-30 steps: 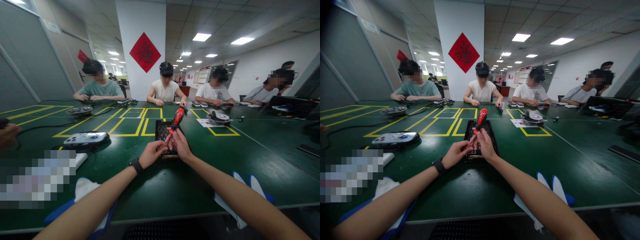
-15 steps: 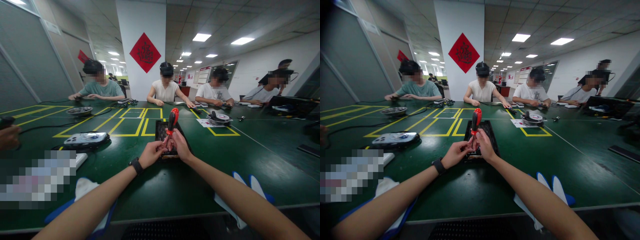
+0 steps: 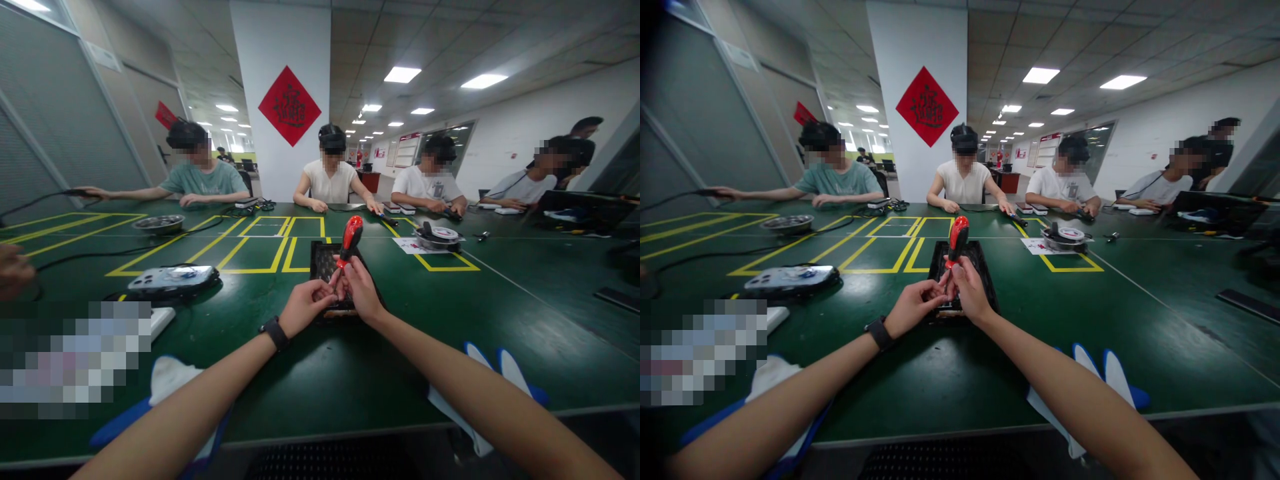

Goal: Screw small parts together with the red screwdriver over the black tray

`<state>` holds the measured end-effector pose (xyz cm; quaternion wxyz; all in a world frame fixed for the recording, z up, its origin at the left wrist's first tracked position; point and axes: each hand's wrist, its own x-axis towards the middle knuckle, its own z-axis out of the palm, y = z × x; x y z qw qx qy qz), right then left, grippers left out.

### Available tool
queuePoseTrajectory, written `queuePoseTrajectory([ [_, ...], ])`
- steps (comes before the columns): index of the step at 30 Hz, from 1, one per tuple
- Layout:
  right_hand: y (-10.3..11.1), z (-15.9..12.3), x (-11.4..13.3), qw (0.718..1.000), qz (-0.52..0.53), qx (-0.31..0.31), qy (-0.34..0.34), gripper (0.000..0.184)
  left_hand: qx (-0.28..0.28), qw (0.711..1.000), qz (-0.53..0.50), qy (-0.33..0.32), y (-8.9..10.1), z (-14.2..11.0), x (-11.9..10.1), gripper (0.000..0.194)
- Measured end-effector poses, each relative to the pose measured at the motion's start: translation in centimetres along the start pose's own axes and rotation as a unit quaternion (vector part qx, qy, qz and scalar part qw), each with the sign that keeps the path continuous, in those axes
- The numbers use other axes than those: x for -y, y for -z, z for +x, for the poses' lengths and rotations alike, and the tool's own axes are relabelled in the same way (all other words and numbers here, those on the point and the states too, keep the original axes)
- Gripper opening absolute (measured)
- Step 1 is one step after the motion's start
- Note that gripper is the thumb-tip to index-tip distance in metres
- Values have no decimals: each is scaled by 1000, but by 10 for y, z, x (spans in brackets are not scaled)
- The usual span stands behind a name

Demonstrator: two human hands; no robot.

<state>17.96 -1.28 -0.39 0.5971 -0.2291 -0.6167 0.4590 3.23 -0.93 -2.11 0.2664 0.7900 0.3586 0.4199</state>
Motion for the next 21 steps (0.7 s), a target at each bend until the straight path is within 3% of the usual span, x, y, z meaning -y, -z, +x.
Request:
queuePoseTrajectory([
  [13,3,2,-3,999,23,9,-22,33,34,999,5,-34,4,-1,2,23],
  [21,2,1,-2,1000,17,2,-6,33,31,998,-59,20,3,2,0,28],
])
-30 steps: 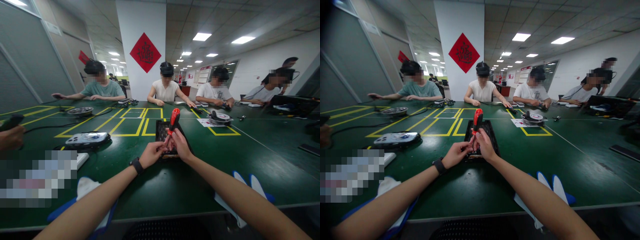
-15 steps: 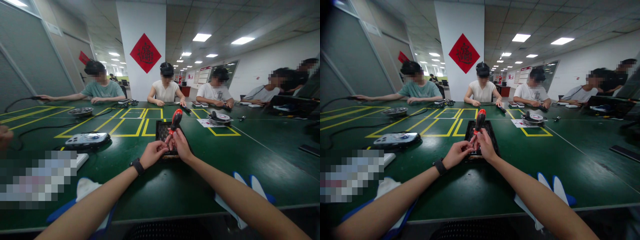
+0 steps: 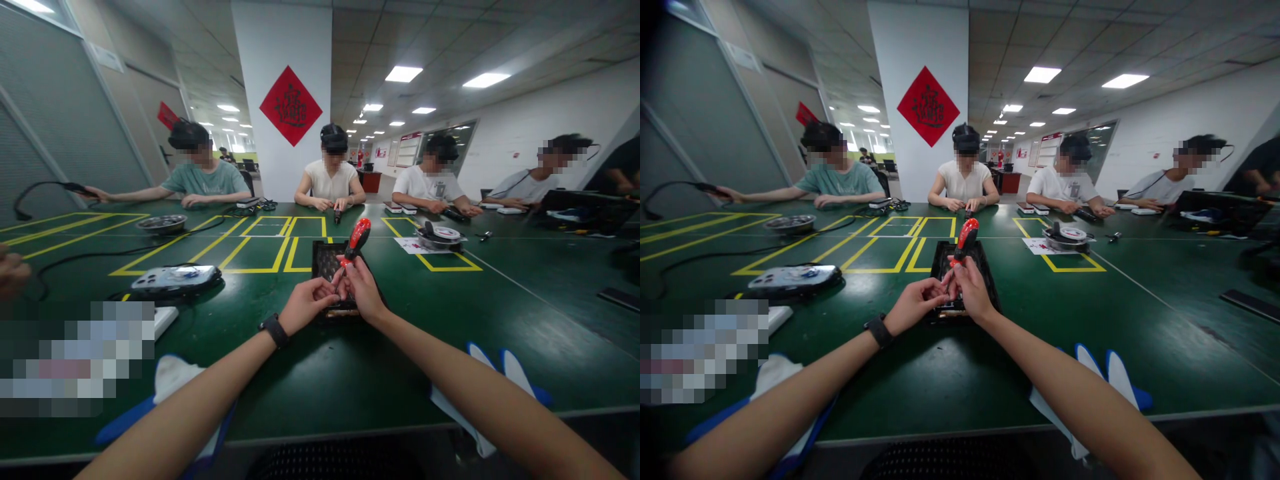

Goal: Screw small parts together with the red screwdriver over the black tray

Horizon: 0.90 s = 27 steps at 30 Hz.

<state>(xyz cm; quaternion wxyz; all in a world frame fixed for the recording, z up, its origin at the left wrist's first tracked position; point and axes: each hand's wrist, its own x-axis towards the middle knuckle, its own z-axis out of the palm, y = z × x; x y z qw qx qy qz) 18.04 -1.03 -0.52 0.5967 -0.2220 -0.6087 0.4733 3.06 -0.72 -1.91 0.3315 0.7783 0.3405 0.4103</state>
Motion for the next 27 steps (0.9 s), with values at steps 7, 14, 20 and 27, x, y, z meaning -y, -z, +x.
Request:
queuePoseTrajectory([
  [7,-1,-1,0,1000,-10,7,3,32,3,1000,26,-10,0,-2,1,25],
  [14,1,0,-2,1000,6,4,-5,32,24,998,42,-40,3,-2,-1,25],
  [20,-1,-1,1,1000,-4,5,1,31,2,997,65,-31,2,-2,1,24],
  [27,-3,-1,1,1000,-6,0,10,31,-14,999,28,-23,-1,-1,0,23],
])
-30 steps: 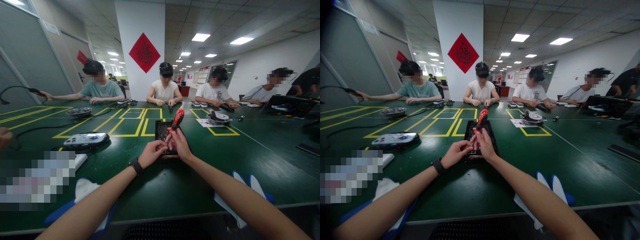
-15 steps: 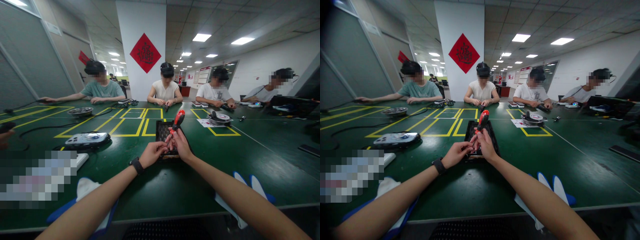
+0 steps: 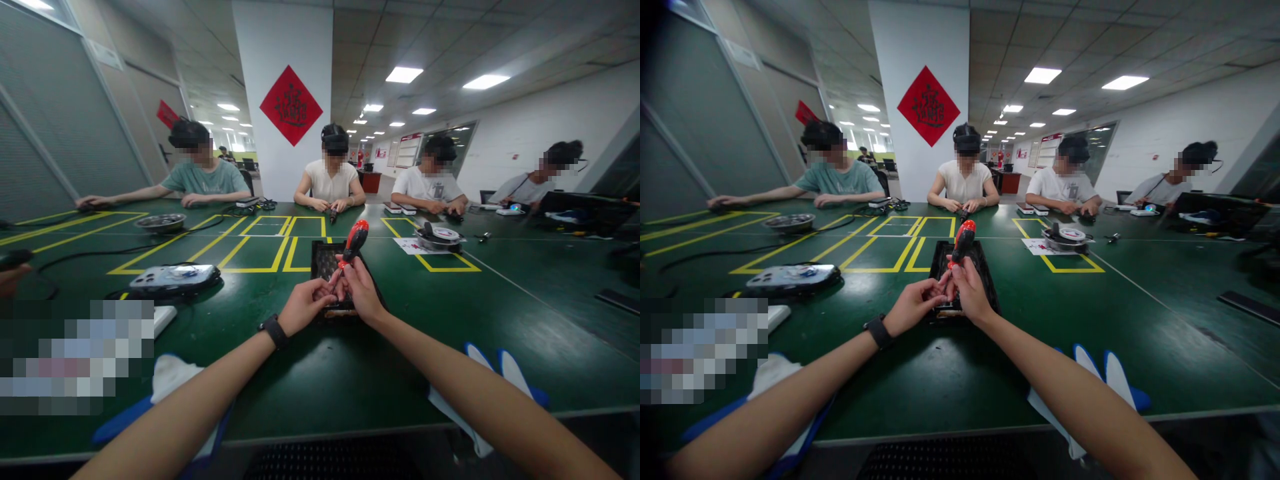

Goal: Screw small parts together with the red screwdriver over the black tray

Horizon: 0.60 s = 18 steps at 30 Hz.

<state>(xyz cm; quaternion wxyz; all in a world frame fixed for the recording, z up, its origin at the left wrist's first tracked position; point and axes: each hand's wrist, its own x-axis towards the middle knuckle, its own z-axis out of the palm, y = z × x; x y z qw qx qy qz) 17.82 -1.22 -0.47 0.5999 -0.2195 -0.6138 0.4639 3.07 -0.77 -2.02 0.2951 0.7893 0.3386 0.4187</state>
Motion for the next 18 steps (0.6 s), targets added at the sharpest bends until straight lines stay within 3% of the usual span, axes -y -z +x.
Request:
queuePoseTrajectory([
  [11,1,0,2,1000,0,-2,-11,35,24,999,-43,6,3,-1,-3,24],
  [18,0,-2,2,1000,-17,-10,0,32,-13,1000,2,21,-2,0,2,27],
])
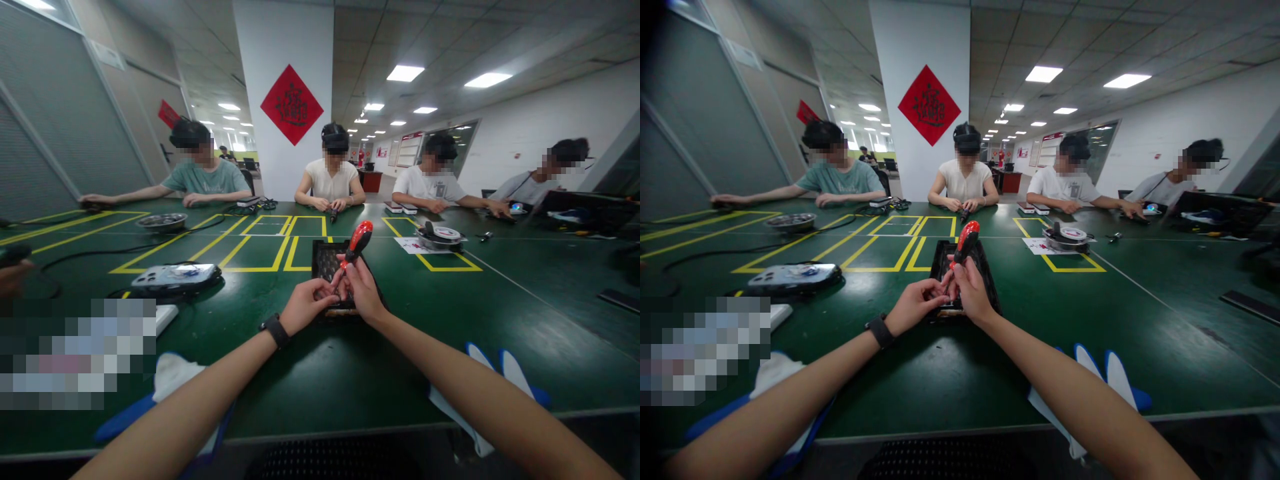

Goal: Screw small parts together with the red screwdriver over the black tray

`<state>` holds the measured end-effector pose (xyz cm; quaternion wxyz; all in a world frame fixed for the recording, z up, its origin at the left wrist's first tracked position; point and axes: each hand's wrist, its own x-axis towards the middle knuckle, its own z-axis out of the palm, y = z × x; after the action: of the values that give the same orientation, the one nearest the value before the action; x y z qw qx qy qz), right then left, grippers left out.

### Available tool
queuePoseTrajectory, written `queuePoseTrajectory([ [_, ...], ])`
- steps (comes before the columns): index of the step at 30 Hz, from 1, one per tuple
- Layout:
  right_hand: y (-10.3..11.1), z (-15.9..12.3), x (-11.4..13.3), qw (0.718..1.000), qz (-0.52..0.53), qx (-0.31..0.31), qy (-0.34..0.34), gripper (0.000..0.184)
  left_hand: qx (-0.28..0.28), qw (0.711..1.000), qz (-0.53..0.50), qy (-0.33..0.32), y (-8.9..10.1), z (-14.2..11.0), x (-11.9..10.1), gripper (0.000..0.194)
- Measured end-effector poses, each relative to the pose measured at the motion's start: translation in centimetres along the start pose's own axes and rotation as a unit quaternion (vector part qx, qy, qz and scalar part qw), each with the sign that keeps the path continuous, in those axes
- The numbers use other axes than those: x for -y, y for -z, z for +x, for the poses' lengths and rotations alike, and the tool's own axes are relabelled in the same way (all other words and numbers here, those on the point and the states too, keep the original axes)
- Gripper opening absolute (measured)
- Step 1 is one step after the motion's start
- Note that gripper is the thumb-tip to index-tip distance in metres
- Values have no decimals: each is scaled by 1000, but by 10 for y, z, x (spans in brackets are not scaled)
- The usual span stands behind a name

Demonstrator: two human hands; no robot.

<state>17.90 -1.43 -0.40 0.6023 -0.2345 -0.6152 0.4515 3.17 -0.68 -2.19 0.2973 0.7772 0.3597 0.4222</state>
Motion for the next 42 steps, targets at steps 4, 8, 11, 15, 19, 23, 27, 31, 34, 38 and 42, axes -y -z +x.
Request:
queuePoseTrajectory([
  [4,1,1,-1,1000,11,7,-9,33,13,1000,-14,-5,1,-1,0,25],
  [8,2,1,-1,999,23,18,-26,35,23,1000,-4,-16,4,-1,0,24],
  [11,2,1,-1,999,20,19,-23,35,21,1000,-1,-16,3,-1,0,25],
  [15,1,1,1,1000,15,13,-17,35,2,1000,-8,-11,2,0,1,25],
  [19,1,0,2,1000,10,6,-11,35,19,999,-39,8,2,1,2,28],
  [23,1,0,1,1000,12,8,-12,35,29,998,-57,9,2,1,3,27],
  [27,2,1,0,999,24,17,-21,34,34,999,-26,-4,3,0,3,26],
  [31,3,2,-1,999,29,16,-23,34,37,999,-12,-18,5,-1,2,26],
  [34,3,2,-1,999,27,8,-15,34,45,999,-21,-10,4,0,1,28],
  [38,2,1,0,1000,18,3,-11,33,9,1000,-9,-5,2,1,0,27],
  [42,1,0,0,1000,12,5,-9,31,13,1000,-9,-8,1,1,0,26],
])
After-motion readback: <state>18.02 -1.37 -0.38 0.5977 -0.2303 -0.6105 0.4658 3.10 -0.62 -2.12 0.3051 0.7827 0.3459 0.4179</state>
